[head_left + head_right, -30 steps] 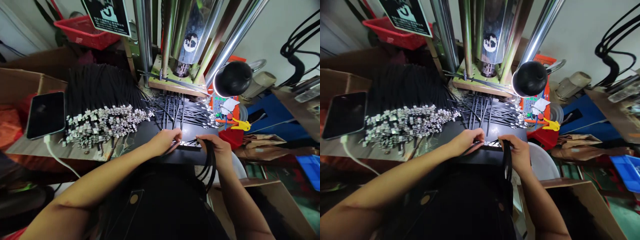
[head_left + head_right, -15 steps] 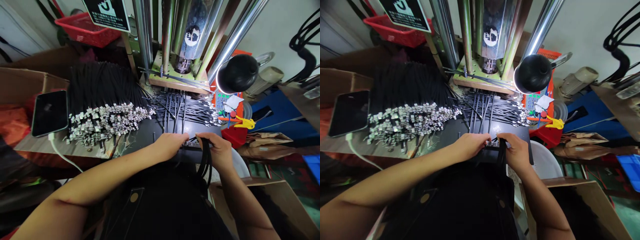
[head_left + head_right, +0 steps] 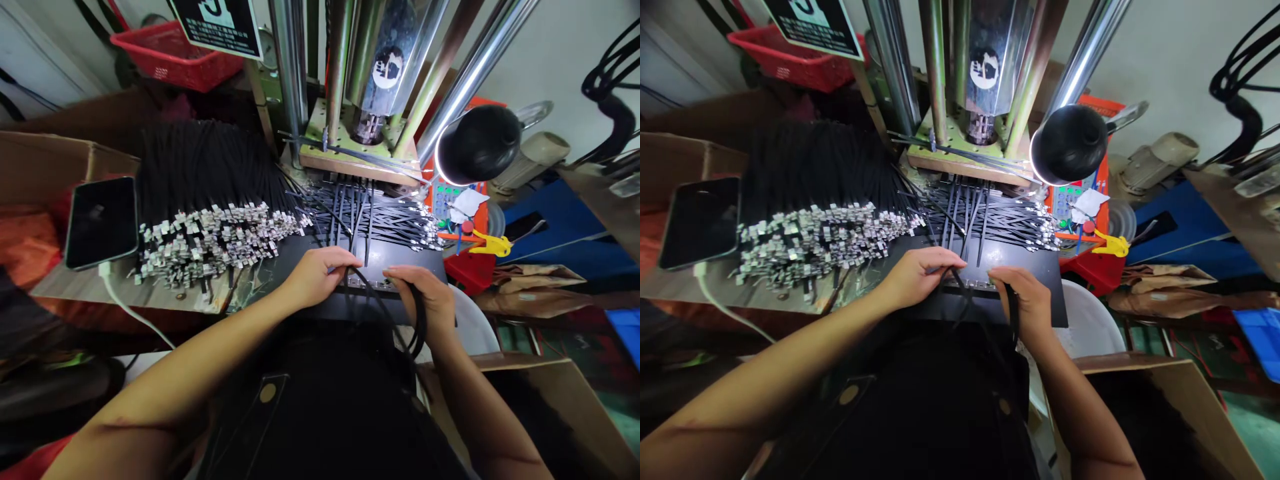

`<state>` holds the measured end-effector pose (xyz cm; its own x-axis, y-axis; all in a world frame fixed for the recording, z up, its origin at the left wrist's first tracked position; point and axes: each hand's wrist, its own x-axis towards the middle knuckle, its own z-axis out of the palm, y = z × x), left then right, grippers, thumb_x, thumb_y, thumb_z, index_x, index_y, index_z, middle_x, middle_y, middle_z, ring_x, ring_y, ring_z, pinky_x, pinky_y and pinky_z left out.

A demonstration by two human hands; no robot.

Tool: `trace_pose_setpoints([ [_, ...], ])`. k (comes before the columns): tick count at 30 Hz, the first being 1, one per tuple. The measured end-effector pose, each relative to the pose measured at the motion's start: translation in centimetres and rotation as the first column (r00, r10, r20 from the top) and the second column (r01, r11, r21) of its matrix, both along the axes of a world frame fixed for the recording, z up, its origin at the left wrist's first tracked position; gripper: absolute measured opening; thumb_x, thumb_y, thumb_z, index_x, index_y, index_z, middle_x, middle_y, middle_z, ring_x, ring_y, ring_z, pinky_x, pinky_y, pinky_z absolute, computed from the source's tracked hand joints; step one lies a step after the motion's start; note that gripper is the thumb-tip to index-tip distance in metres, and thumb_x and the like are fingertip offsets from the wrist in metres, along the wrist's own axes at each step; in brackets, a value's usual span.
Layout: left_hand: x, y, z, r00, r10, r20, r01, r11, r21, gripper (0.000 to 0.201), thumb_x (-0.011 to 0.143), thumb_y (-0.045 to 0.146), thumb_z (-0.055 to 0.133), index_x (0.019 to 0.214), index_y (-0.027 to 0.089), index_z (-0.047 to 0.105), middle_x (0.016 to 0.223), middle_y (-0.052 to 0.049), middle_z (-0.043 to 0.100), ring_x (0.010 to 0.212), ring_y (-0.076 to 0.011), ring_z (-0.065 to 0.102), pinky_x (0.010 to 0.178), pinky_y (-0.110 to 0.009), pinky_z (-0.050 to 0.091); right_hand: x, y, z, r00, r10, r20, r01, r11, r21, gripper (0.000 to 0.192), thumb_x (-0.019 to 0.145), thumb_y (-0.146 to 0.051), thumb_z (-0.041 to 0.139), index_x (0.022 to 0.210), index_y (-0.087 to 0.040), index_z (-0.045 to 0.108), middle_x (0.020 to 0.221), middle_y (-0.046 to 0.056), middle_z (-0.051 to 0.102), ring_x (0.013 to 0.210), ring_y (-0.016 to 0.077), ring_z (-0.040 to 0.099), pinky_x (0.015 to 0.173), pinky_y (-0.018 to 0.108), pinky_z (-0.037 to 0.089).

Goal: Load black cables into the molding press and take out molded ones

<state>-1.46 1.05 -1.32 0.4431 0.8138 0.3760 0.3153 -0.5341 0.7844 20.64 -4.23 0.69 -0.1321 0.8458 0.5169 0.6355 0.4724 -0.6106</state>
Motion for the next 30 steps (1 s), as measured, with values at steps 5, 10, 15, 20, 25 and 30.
trace_pose_setpoints([
  [5, -0.1, -1.0, -1.4, 0.999, -0.015, 0.045, 0.018, 0.997, -0.078, 0.03, 0.084, 0.005, 0.053, 0.096, 0.02, 0.076, 0.093, -0.003, 0.076, 0.084, -0.0133, 0.071, 0.077, -0.023, 0.055, -0.2, 0.1, -2.0, 0.999, -0.017, 0.034, 0.02, 0.997, -0.076, 0.013, 0.09, -0.021, 0.062, 0.094, -0.026, 0.074, 0.091, -0.001, 0.076, 0.081, 0.0172, 0.073, 0.074, 0.027, 0.058],
  [10, 0.3, -1.2, -2.7, 1.0, 0.025, -0.011, -0.025, 0.999, -0.044, 0.027, 0.086, 0.008, 0.056, 0.1, 0.021, 0.075, 0.093, -0.002, 0.077, 0.083, -0.0134, 0.073, 0.078, -0.023, 0.056, 0.0, -0.2, -2.7, 0.991, -0.022, 0.133, 0.028, 0.999, -0.043, 0.015, 0.092, -0.022, 0.06, 0.1, -0.024, 0.072, 0.094, 0.0, 0.076, 0.082, 0.0174, 0.073, 0.075, 0.027, 0.058],
  [15, -0.1, -1.4, -2.6, 0.996, -0.052, -0.068, 0.064, 0.979, 0.195, 0.025, 0.093, 0.013, 0.05, 0.103, 0.019, 0.072, 0.096, -0.003, 0.077, 0.089, -0.0139, 0.073, 0.08, -0.023, 0.057, -0.2, -1.2, -2.0, 0.972, 0.064, 0.227, -0.062, 0.998, -0.018, 0.022, 0.095, -0.02, 0.054, 0.112, -0.023, 0.068, 0.105, 0.003, 0.074, 0.092, 0.0176, 0.071, 0.082, 0.025, 0.057],
  [20, -0.3, -1.8, -1.8, 0.956, -0.066, -0.285, 0.152, 0.945, 0.291, 0.027, 0.095, 0.016, 0.046, 0.11, 0.019, 0.068, 0.106, -0.003, 0.076, 0.095, -0.0162, 0.072, 0.082, -0.028, 0.057, -0.5, -1.4, -1.6, 0.948, 0.152, 0.278, -0.134, 0.987, -0.083, 0.026, 0.095, -0.02, 0.05, 0.116, -0.022, 0.065, 0.109, 0.006, 0.073, 0.097, 0.02, 0.07, 0.085, 0.028, 0.056],
  [25, 0.0, -2.3, -1.0, 0.893, -0.033, -0.448, 0.168, 0.95, 0.264, 0.027, 0.095, 0.015, 0.048, 0.112, 0.021, 0.068, 0.109, -0.001, 0.075, 0.095, -0.0169, 0.072, 0.082, -0.028, 0.056, -0.8, -1.0, -2.5, 0.948, 0.078, 0.309, -0.03, 0.987, -0.155, 0.023, 0.097, -0.021, 0.046, 0.103, -0.021, 0.068, 0.096, 0.006, 0.073, 0.086, 0.0203, 0.07, 0.078, 0.03, 0.056],
  [30, 0.5, -2.5, -0.7, 0.855, -0.029, -0.518, 0.162, 0.963, 0.214, 0.026, 0.095, 0.016, 0.049, 0.111, 0.02, 0.069, 0.108, -0.003, 0.075, 0.096, -0.0215, 0.071, 0.084, -0.035, 0.058, -1.4, -0.9, -1.9, 0.907, 0.133, 0.4, -0.052, 0.977, -0.206, 0.023, 0.093, -0.017, 0.047, 0.1, -0.021, 0.068, 0.095, 0.007, 0.073, 0.086, 0.0219, 0.067, 0.077, 0.032, 0.054],
])
